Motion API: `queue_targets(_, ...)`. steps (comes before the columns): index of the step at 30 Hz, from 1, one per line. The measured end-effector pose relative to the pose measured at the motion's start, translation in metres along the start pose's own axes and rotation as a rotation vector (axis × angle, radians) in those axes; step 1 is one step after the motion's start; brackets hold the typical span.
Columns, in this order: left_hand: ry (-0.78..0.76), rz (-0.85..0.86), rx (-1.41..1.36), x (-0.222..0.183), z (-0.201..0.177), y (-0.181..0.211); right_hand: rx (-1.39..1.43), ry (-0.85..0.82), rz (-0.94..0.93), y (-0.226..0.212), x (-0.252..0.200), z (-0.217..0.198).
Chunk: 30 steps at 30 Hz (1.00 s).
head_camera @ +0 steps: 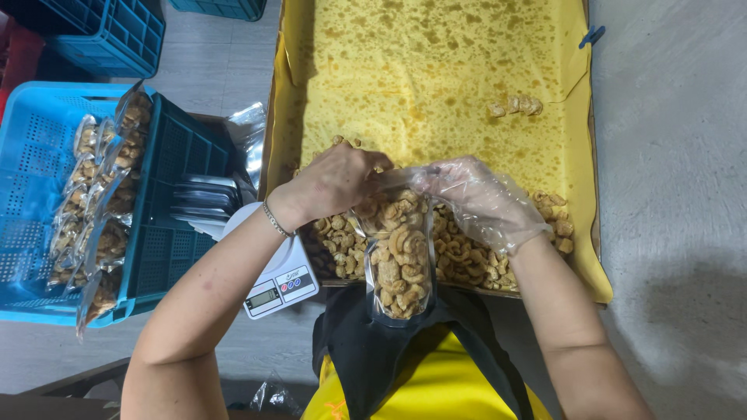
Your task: The person scoops fried snack pieces from a yellow tray into clear plastic bags using a metal scoop, weighs each bag on a digital scale, and places the filled bags into a blue basket. The process repeats continuously throughout the clip.
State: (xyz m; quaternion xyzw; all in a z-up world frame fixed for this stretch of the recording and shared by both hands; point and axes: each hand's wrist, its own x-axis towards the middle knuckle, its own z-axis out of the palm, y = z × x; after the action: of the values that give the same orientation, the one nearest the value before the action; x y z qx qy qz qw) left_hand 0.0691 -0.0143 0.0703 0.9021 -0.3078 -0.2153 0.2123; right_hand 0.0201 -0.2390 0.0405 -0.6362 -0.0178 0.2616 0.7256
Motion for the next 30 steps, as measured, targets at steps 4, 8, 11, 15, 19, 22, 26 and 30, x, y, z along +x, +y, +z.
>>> queue_targets(4, 0.028, 0.056, -0.050, 0.012, 0.007, -0.010, -0.024, 0.154, -0.010, 0.025, 0.004, -0.011)
queue_targets(8, -0.118, -0.035, -0.245, 0.034, 0.005, -0.024, -0.295, 0.159, -0.084, 0.039, 0.019, -0.019)
queue_targets(11, -0.149, 0.094, -0.209, 0.052, 0.013, -0.019, -0.450, 0.179, -0.039, 0.039, 0.021, -0.018)
queue_targets(15, -0.215, 0.087, -0.044, 0.057, 0.014, -0.007, -0.523, 0.223, -0.023, 0.046, 0.010, -0.021)
queue_targets(19, -0.350, -0.034, -0.028, 0.043, 0.005, 0.008, -0.421, 0.195, -0.167, 0.073, 0.016, -0.034)
queue_targets(22, -0.370, -0.116, 0.043, 0.031, 0.000, 0.006, -0.407, 0.232, -0.375, 0.091, 0.020, -0.031)
queue_targets(26, -0.281, -0.051, 0.234, 0.015, 0.009, -0.032, -0.207, 0.073, -0.417, 0.087, 0.014, -0.032)
queue_targets(30, -0.080, 0.020, 0.271, -0.003, 0.029, -0.065, -0.355, 0.234, -0.073, 0.074, 0.017, -0.023)
